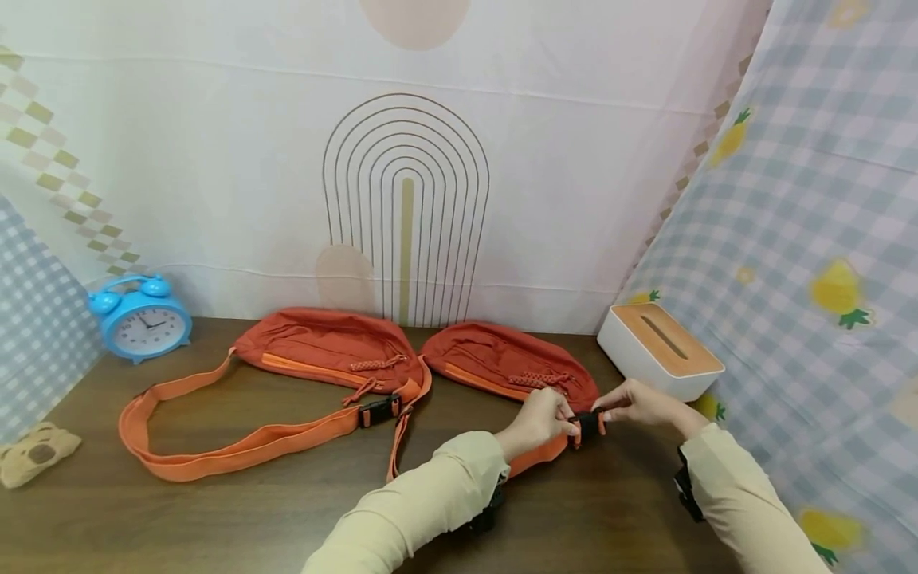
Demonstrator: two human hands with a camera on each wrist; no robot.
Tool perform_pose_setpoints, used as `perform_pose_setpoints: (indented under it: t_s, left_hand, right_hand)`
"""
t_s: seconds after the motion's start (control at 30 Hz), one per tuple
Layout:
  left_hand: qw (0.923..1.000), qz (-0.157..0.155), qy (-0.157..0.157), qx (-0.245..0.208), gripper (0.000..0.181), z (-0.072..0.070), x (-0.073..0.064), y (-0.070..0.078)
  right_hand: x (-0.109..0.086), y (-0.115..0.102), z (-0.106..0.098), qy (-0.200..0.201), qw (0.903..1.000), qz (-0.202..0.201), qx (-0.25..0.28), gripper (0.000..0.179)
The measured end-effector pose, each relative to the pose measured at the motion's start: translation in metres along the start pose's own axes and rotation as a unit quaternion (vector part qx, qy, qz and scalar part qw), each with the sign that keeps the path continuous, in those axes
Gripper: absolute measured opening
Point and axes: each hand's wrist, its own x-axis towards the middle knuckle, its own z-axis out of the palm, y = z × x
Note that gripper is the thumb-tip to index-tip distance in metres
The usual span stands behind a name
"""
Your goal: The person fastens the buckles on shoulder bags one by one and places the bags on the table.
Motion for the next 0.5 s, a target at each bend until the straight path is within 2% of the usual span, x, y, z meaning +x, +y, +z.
perform_pose_setpoints:
  t_s: [0.3, 0.5]
  left_hand:
    - [0.9989, 0.009, -0.007, 0.045, 0.009, 0.012, 0.001, 0.011]
    - [0.9982, 0.025, -0.029, 0.047, 0.012, 0.015, -0.003, 0.015]
  right_hand:
    - [0.002, 0.01, -0.001, -0.007, 0.9996, -0.018, -0.021, 0.019]
    - [0.006, 0.01, -0.001, -0.001, 0.9979, -0.026, -0.058, 0.015]
